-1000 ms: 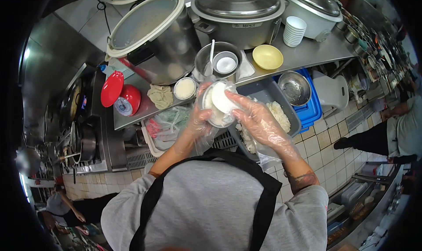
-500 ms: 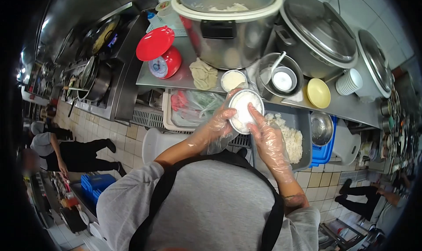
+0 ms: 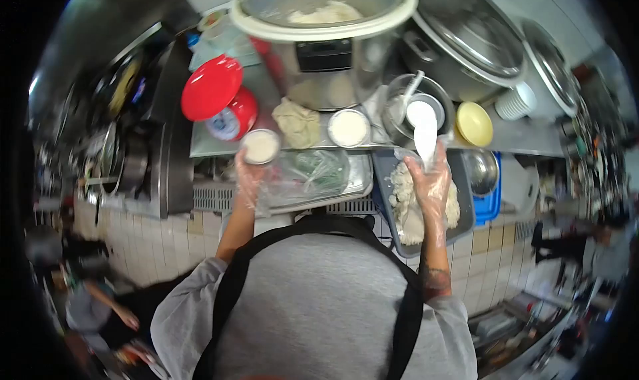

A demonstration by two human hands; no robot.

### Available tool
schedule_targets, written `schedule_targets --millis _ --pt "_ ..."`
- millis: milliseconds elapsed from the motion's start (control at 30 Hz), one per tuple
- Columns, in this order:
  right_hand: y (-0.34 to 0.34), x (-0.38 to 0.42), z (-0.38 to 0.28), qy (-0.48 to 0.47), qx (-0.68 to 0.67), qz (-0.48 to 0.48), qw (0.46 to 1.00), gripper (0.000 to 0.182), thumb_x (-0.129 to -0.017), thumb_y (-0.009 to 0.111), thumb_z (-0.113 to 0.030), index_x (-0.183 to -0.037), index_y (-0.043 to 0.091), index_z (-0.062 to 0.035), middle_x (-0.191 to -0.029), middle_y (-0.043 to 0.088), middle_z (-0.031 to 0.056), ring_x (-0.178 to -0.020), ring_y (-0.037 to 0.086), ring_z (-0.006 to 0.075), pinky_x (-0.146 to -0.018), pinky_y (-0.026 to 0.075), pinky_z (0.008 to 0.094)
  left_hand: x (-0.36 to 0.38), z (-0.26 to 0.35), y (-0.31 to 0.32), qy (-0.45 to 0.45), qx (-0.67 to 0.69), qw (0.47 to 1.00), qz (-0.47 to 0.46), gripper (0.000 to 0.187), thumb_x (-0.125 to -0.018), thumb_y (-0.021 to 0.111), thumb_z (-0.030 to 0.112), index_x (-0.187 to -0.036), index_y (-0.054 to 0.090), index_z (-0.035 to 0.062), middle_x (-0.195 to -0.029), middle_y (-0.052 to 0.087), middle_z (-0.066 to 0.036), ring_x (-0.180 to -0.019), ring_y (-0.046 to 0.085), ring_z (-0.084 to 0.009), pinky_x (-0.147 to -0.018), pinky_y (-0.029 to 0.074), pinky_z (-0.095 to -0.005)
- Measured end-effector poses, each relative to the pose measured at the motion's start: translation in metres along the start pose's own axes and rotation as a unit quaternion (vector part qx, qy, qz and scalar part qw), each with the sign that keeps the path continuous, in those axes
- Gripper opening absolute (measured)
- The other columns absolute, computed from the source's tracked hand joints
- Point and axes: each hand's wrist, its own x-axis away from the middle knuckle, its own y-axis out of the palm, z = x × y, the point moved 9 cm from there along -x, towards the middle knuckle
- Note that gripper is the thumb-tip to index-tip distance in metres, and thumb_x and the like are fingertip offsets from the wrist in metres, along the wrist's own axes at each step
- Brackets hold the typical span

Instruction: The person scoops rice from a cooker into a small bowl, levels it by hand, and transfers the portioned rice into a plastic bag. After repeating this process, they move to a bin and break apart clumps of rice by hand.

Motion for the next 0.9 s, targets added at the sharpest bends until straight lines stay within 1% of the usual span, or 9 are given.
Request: schedule_targets --millis 100,133,233,333,400,533,633,800,900 --pt "-0.007 0.000 0.048 0.184 -0.002 -0.009 0.983 0.033 -0.081 0.071 -0.016 -0.108 0.064 0.0031 -0.080 0.067 0.0096 -0.070 0.060 0.0177 -0.065 0.048 0.0333 -0.028 0.010 -0.006 0.009 -0.026 1.000 0.006 0.056 -0.086 0.059 0.034 -0.129 0.049 -0.0006 -0.125 0.059 -0.017 -0.114 0.058 -0.0319 -0.101 0.045 -0.0448" --pt "-0.013 0.000 0.056 0.142 -0.006 0.052 0.989 0.022 -0.081 0.069 -0.015 -0.094 0.067 0.0033 -0.066 0.062 0.0074 -0.060 0.054 0.0164 -0.059 0.044 0.0332 -0.035 0.009 -0.005 0.024 -0.041 0.999 0.004 0.055 -0.087 0.059 0.034 -0.128 0.049 -0.0005 -0.124 0.060 -0.017 -0.113 0.058 -0.0312 -0.099 0.046 -0.0435" --pt "-0.011 -0.024 0.076 0.059 0.241 0.066 0.967 0.023 -0.080 0.068 -0.020 -0.093 0.069 -0.0001 -0.078 0.066 0.0210 -0.070 0.065 0.0349 -0.064 0.050 0.0424 -0.007 0.015 0.037 0.020 -0.233 0.970 0.065 0.053 -0.091 0.054 0.033 -0.131 0.046 -0.0015 -0.126 0.058 -0.018 -0.113 0.057 -0.0312 -0.097 0.045 -0.0419" --pt "-0.011 -0.065 0.077 0.063 0.282 0.070 0.955 0.022 -0.080 0.067 -0.021 -0.089 0.068 -0.0004 -0.085 0.066 0.0241 -0.081 0.064 0.0417 -0.071 0.051 0.0474 -0.005 0.029 0.038 0.127 -0.467 0.872 0.075 0.056 -0.095 0.048 0.030 -0.138 0.038 -0.0045 -0.137 0.048 -0.019 -0.123 0.049 -0.0304 -0.104 0.038 -0.0392" --pt "-0.012 -0.093 0.091 0.054 0.306 0.072 0.948 0.020 -0.080 0.067 -0.019 -0.087 0.067 -0.0005 -0.084 0.066 0.0242 -0.082 0.064 0.0410 -0.071 0.051 0.0477 -0.006 0.035 0.033 0.235 -0.656 0.716 0.041 0.062 -0.097 0.048 0.025 -0.145 0.026 -0.0072 -0.148 0.035 -0.022 -0.137 0.033 -0.0299 -0.113 0.024 -0.0369" --pt "-0.017 -0.124 0.103 0.073 0.308 0.054 0.947 0.019 -0.078 0.068 -0.016 -0.089 0.068 -0.0008 -0.084 0.066 0.0238 -0.085 0.064 0.0402 -0.073 0.051 0.0473 0.056 0.030 0.140 0.316 -0.653 0.688 0.015 0.059 -0.093 0.052 0.013 -0.143 0.029 -0.0091 -0.145 0.034 -0.028 -0.137 0.032 -0.0337 -0.115 0.021 -0.0395" --pt "-0.033 -0.121 0.110 0.035 0.245 0.106 0.963 0.027 -0.079 0.069 -0.020 -0.101 0.068 -0.0045 -0.092 0.066 0.0216 -0.089 0.063 0.0391 -0.078 0.049 0.0456 0.076 0.014 0.193 0.366 -0.612 0.699 -0.048 0.051 -0.093 0.051 0.011 -0.138 0.038 -0.0063 -0.139 0.043 -0.026 -0.131 0.041 -0.0342 -0.112 0.027 -0.0413" --pt "-0.068 -0.083 0.123 0.156 0.093 0.145 0.973 0.026 -0.086 0.064 -0.024 -0.102 0.069 -0.0043 -0.085 0.068 0.0182 -0.078 0.065 0.0324 -0.073 0.049 0.0392 0.074 -0.136 0.330 0.242 -0.685 0.569 -0.386 0.023 -0.089 0.054 0.012 -0.106 0.061 -0.0016 -0.105 0.062 -0.019 -0.100 0.060 -0.0335 -0.091 0.047 -0.0378" --pt "-0.083 -0.052 0.149 0.230 -0.024 0.145 0.962 0.026 -0.088 0.063 -0.024 -0.103 0.069 -0.0044 -0.081 0.068 0.0141 -0.073 0.063 0.0233 -0.071 0.049 0.0363 0.045 -0.236 0.374 0.324 -0.626 0.498 -0.505 0.020 -0.086 0.057 0.012 -0.099 0.062 -0.0021 -0.100 0.063 -0.021 -0.094 0.062 -0.0342 -0.085 0.050 -0.0410"
